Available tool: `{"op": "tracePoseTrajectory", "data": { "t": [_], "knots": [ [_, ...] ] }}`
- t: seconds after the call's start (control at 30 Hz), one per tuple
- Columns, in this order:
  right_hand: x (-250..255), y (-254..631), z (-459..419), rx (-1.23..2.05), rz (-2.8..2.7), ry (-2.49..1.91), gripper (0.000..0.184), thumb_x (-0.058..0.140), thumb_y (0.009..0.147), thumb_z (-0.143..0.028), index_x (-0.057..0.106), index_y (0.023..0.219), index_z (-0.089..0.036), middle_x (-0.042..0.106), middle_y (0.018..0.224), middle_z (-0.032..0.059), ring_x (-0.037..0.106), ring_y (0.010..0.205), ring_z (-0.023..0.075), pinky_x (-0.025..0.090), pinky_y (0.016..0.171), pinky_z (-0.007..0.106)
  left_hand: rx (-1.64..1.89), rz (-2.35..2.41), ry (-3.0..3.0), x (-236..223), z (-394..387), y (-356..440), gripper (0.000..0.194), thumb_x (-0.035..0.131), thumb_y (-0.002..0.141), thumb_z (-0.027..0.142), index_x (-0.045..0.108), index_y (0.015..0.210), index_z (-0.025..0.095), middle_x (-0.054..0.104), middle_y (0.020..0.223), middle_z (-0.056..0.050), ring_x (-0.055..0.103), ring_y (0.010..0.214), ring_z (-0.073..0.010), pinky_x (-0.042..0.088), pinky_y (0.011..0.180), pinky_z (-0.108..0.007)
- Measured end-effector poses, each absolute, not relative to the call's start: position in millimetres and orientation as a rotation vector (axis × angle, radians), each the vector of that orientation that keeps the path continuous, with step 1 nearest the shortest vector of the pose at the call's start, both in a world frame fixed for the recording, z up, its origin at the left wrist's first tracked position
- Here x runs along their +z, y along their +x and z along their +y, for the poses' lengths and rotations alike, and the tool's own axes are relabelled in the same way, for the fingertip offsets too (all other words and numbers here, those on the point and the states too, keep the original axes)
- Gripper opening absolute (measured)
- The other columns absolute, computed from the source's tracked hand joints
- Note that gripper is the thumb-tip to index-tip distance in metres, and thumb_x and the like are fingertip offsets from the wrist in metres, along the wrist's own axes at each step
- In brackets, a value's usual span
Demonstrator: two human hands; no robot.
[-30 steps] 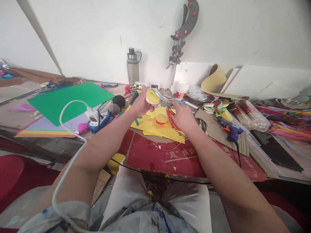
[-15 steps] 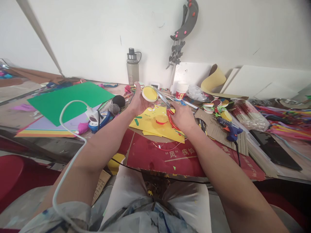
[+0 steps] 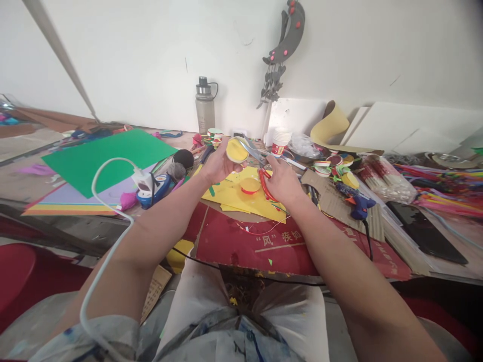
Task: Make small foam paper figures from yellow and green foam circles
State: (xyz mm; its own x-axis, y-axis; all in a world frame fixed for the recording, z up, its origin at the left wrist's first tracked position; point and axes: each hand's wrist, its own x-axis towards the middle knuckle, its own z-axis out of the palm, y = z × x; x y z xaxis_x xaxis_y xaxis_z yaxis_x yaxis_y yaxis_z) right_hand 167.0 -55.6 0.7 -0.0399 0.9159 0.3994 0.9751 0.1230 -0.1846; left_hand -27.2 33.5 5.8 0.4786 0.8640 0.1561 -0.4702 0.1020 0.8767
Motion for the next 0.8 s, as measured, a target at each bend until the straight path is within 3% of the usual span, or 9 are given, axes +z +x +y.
{"op": "tracePoseTrajectory", "data": {
  "t": [0.47, 0.67, 0.8],
  "knots": [
    [4, 166, -57, -0.241, -2.007, -1.899, 0.042, 0.052, 0.104, -0.025, 0.067, 0.142, -0.014, 0.081, 0.119, 0.0211, 0.075, 0.105, 0.0368, 0.052, 0.087, 0.041, 1.020, 0.443, 1.103, 2, 36, -28, 0.077, 0.046, 0.102, 0.083, 0.065, 0.135, 0.016, 0.074, 0.078, -0.009, 0.061, 0.051, -0.0128, 0.035, 0.041, -0.023],
    [3, 165, -57, -0.244, -2.030, -1.901, 0.044, 0.052, 0.106, -0.029, 0.068, 0.145, -0.017, 0.082, 0.120, 0.0204, 0.076, 0.105, 0.0372, 0.053, 0.086, 0.041, 1.043, 0.491, 1.197, 3, 44, -32, 0.080, 0.035, 0.104, 0.085, 0.064, 0.137, 0.018, 0.072, 0.075, -0.008, 0.054, 0.047, -0.0116, 0.031, 0.041, -0.023],
    [2, 165, -57, -0.229, -2.054, -1.890, 0.046, 0.053, 0.105, -0.028, 0.067, 0.147, -0.018, 0.082, 0.120, 0.0194, 0.076, 0.106, 0.0375, 0.054, 0.088, 0.043, 1.042, 0.508, 1.252, 5, 48, -39, 0.082, 0.037, 0.103, 0.086, 0.066, 0.137, 0.017, 0.068, 0.072, -0.007, 0.053, 0.047, -0.0127, 0.029, 0.040, -0.024]
  ]
}}
